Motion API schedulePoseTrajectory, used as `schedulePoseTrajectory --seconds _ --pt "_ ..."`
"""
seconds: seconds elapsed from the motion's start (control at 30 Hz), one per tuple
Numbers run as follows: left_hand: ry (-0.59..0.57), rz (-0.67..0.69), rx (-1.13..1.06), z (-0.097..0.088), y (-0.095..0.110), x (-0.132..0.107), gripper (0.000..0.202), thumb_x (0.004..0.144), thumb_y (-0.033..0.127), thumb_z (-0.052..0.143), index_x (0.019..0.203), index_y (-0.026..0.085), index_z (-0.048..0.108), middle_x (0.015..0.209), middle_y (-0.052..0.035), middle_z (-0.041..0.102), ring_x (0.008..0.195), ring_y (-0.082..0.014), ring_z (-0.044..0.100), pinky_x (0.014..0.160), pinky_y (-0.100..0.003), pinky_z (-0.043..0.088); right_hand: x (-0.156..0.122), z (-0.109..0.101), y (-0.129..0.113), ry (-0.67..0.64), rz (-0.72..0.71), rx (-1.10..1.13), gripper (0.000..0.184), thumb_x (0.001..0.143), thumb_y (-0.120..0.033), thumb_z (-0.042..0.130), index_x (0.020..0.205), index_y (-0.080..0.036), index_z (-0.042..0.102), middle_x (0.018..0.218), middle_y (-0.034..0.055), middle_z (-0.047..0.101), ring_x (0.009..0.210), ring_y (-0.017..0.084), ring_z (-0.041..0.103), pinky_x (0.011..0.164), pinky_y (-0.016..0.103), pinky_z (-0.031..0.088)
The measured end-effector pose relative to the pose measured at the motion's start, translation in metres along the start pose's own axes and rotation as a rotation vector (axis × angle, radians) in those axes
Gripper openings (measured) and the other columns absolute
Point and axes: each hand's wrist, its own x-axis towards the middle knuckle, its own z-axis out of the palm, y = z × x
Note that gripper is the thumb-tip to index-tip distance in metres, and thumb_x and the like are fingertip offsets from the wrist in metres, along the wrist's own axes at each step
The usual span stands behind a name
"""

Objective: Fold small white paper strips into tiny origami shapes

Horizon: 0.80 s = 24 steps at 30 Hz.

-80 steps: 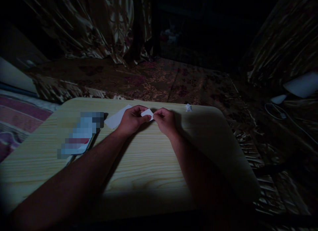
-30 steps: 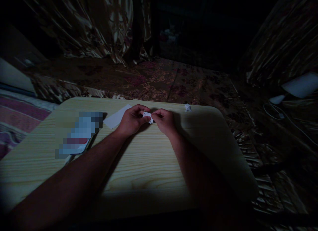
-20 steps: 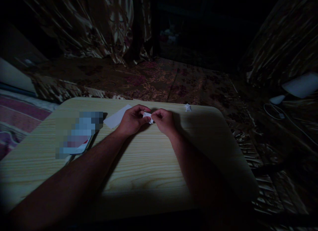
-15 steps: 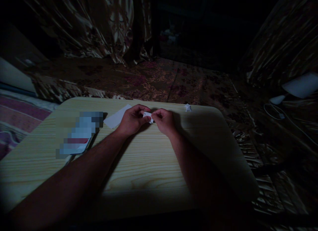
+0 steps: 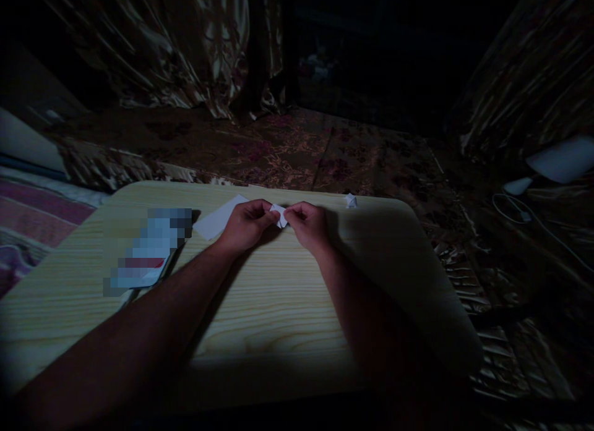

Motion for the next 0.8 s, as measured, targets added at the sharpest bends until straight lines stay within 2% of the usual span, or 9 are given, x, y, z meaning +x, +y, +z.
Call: schedulePoseTrajectory --seconds 0.47,0.8 --pt "-0.018 -0.007 -0.024 0.0009 0.0004 -0.001 0.027 0.075 0.041 0.069 0.076 0.014 0.065 0.072 -0.0034 0.066 0.062 -0.0131 0.055 0.06 -0.025 0.043 -0.0009 0.0006 0.002 -0.05 -0.042 -0.057 0.02 0.076 -0.036 0.06 0.071 -0.017 0.057 0.058 -0.0038 0.052 0.052 0.009 0.043 0.05 0.022 0.034" --pt "0.038 0.001 0.007 0.0012 0.0016 0.0 0.028 0.073 0.042 0.07 0.077 0.014 0.065 0.073 -0.0034 0.066 0.064 -0.0133 0.054 0.06 -0.024 0.042 -0.0001 0.0033 0.003 -0.04 0.0 -0.077 0.019 0.074 -0.036 0.061 0.073 -0.017 0.058 0.059 -0.0032 0.055 0.053 0.009 0.046 0.05 0.022 0.035"
